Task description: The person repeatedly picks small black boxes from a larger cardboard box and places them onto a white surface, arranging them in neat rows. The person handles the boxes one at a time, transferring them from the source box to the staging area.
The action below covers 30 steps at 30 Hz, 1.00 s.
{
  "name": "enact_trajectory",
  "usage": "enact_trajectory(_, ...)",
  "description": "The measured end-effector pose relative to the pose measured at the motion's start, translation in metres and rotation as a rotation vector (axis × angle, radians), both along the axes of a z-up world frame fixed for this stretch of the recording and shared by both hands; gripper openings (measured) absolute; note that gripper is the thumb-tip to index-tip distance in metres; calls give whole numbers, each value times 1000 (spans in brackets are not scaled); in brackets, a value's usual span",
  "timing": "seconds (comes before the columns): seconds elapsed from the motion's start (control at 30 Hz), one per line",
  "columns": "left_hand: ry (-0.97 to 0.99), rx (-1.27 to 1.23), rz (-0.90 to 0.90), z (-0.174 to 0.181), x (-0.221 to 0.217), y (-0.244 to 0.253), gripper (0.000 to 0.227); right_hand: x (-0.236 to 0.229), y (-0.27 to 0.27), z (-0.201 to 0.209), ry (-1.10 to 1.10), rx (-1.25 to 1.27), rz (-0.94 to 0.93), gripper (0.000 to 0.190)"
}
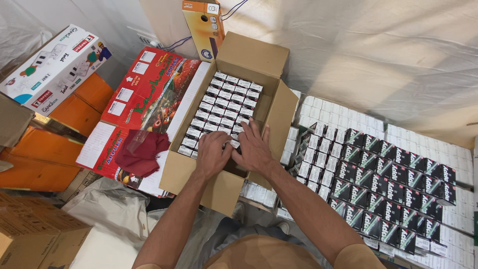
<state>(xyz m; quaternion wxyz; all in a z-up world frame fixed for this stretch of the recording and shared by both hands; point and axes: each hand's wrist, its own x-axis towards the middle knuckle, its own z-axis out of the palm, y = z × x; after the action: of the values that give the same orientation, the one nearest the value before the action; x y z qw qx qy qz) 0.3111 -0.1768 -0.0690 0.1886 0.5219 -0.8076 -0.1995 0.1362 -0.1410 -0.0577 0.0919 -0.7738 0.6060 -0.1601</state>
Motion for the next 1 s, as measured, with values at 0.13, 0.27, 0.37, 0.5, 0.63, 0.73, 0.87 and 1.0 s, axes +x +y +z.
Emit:
enact_trajectory(0.13,225,92,-3,23,3,6,31,-6,-7,-6,-134,20,-19,35)
enact_trajectory(0.27,450,144,-71,50,1,16,47,-14,-12,-5,-373,208,-130,33)
enact_trajectory(0.37,478,154,-78,58,-7,24,61,-16,-2,14,-452,242,-178,34)
enact_trajectory(0.5,586,188,-15,56,-26,27,59,-26,10,23,-628,59,-165,43)
enact_trajectory(0.63,786,412,66,62,-42,28,59,-37,31,72,-817,219,-218,46)
enact_trajectory(0.73,970,489,43,47,-62,21,54,-55,39,75,-899,252,-172,45)
enact_trajectory(0.87,1231,718,22,66,-89,28,47,-79,55,76,-1067,287,-149,80)
enact_trajectory(1.0,1350,968,-12,71,-117,34,52,-99,77,109,-1045,233,-156,80)
